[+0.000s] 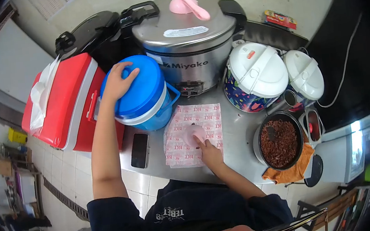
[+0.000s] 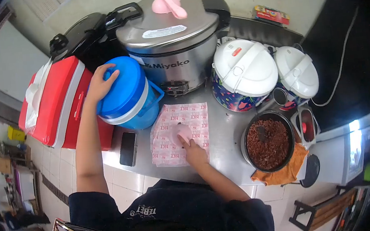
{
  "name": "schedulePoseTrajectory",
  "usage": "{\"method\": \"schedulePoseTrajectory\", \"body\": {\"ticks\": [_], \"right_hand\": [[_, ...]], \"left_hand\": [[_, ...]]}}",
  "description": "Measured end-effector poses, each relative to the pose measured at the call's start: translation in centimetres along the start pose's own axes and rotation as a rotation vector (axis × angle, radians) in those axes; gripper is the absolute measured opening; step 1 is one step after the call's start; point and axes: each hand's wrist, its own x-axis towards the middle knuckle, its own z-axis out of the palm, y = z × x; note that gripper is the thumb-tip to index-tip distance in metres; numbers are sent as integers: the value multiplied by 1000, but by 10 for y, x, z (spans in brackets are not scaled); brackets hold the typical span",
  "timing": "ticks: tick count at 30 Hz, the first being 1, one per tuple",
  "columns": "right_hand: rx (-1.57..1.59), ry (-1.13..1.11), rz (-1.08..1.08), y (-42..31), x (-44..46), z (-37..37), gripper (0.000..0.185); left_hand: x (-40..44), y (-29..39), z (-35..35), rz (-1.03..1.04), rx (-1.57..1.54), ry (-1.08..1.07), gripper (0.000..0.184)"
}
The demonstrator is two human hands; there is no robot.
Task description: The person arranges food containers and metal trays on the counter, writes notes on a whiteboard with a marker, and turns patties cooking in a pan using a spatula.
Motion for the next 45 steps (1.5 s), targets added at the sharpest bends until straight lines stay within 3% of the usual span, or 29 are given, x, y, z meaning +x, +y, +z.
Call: {"method": "schedulePoseTrajectory", "body": {"ticks": [1,4,6,7,8,9,13,15,18,19,23,26,28,30,33,34,35,36,38,39,40,41,45], "right_hand": [[-1,14,27,-1,-1,4,74],[11,108,91,-3,1,12,75],[53,-34,132,-6,1,12,72],[56,19,227,-11,-9,5,72],[-8,290,137,-22,-22,-6,68],[-95,554,36,-31,-36,-14,63],[93,702,371,-51,-130,5,60],[192,638,613,-62,-185,46,57],[200,557,903,-101,-268,102,54],[181,622,1003,-117,-296,116,54],[312,654,1273,-185,-386,168,54],[358,752,1434,-230,-439,211,39],[463,501,1481,-247,-480,247,23],[487,400,1493,-266,-518,285,23],[676,199,1499,-287,-579,352,35],[602,176,1484,-296,-602,391,35],[636,211,1463,-301,-633,432,36],[699,206,1470,-296,-657,441,36],[817,175,1549,-269,-678,436,34],[852,157,1568,-249,-679,428,34],[872,154,1588,-231,-670,418,33],[890,150,1605,-214,-660,407,32],[918,193,1628,-171,-610,380,30]], "left_hand": [[1,-1,-3,16,8,-35,45],[-12,30,-12,263,115,229,44],[-23,57,-24,342,135,240,47],[-25,37,-16,290,86,197,48],[-24,8,-4,112,25,56,47],[-23,-10,6,127,61,75,47],[5,-48,16,292,155,128,43],[27,-61,18,428,560,172,48],[61,-73,18,418,648,-70,48],[58,-70,20,432,578,-31,47],[-48,11,57,748,71,216,43],[-153,43,97,941,-83,24,42],[-226,59,119,1031,-128,-178,42],[-296,61,123,1059,-138,-349,44],[-389,51,89,1012,-163,-506,47],[-411,41,69,953,-183,-508,48],[-436,45,42,869,-288,-505,39],[-444,32,33,798,-407,-436,28],[-436,-13,32,511,-264,-248,20],[-421,-27,24,320,-263,-186,22],[-399,-62,37,289,-201,-16,28],[-380,-81,38,192,-145,19,35],[-321,-106,72,2,79,-9,70]]}}
